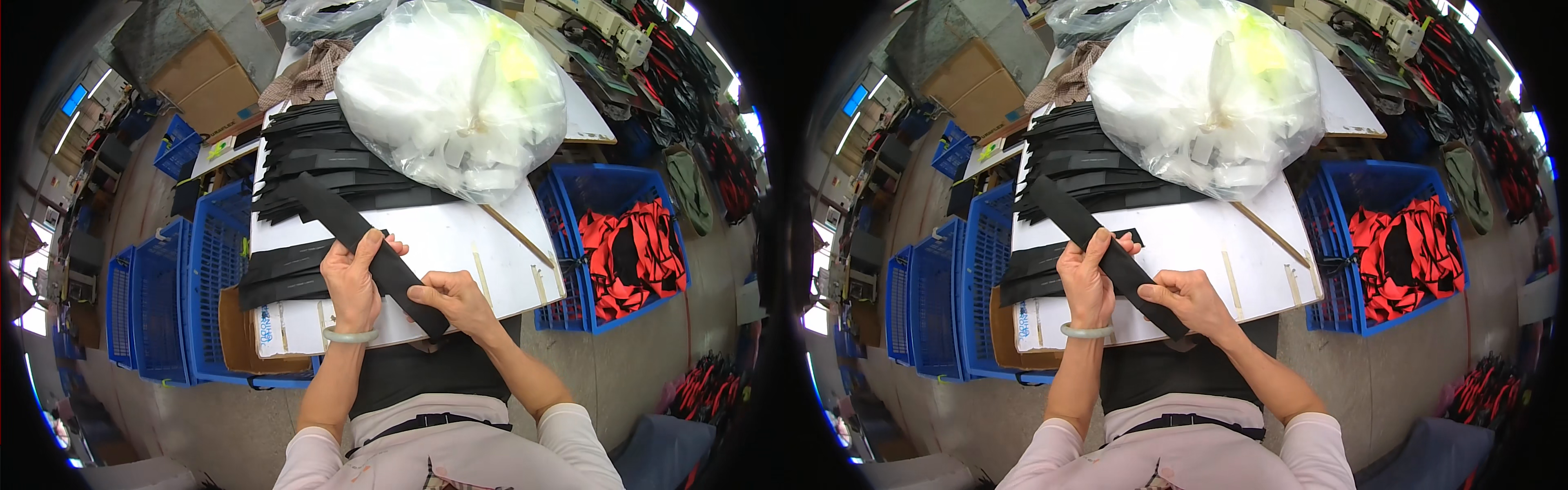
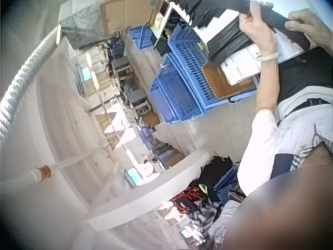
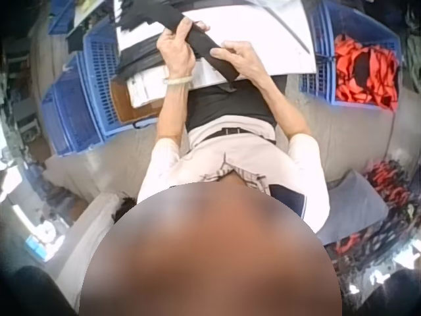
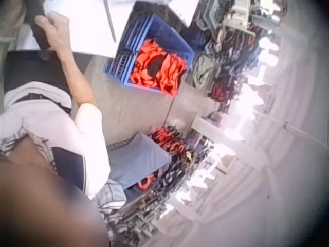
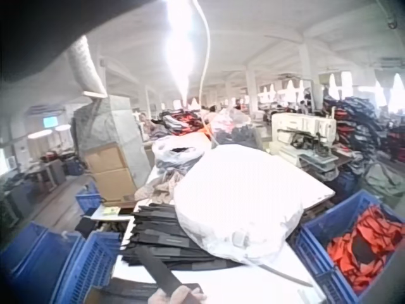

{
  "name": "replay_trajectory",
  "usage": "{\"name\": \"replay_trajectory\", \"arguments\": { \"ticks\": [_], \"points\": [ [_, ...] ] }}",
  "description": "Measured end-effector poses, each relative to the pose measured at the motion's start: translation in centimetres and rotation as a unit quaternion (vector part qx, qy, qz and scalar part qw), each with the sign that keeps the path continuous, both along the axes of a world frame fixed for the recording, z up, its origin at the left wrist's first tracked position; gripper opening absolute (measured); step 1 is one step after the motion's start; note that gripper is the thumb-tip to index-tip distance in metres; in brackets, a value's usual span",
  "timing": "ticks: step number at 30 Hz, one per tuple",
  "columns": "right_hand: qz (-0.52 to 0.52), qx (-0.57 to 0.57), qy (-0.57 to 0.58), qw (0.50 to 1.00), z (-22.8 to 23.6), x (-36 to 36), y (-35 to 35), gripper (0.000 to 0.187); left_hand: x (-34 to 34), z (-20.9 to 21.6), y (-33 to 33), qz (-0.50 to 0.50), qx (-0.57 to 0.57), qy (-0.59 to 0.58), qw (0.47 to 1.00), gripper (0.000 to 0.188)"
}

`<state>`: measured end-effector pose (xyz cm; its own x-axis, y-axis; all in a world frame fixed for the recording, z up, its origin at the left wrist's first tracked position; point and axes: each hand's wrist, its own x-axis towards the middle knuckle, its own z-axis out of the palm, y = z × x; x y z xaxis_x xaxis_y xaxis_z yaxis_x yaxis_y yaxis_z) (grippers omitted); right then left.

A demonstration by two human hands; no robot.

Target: Applying small white labels or adhesive pieces to the ends of black nylon straps at a manufacturing workbench.

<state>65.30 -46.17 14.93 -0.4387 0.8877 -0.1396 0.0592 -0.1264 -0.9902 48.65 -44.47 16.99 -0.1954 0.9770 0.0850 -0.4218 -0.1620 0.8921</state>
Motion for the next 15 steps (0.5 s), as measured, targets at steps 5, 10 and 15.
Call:
{"name": "replay_trajectory", "arguments": {
  "ticks": [5, 10, 15],
  "points": [
    [-0.024, 0.030, 0.041, 0.998, -1.6, 0.1, 0.2, 0.032, 1.5, 1.9, -0.1, -0.082, -0.110, -0.103, 0.985, 0.027],
    [-0.110, 0.092, 0.038, 0.989, -1.2, -2.1, -0.3, 0.025, 1.8, 0.0, 0.3, -0.033, -0.005, -0.005, 0.999, 0.027],
    [-0.158, 0.088, 0.005, 0.984, 0.3, -1.9, 0.1, 0.019, 2.3, 0.9, 0.5, -0.016, -0.042, -0.078, 0.996, 0.029]
  ]
}}
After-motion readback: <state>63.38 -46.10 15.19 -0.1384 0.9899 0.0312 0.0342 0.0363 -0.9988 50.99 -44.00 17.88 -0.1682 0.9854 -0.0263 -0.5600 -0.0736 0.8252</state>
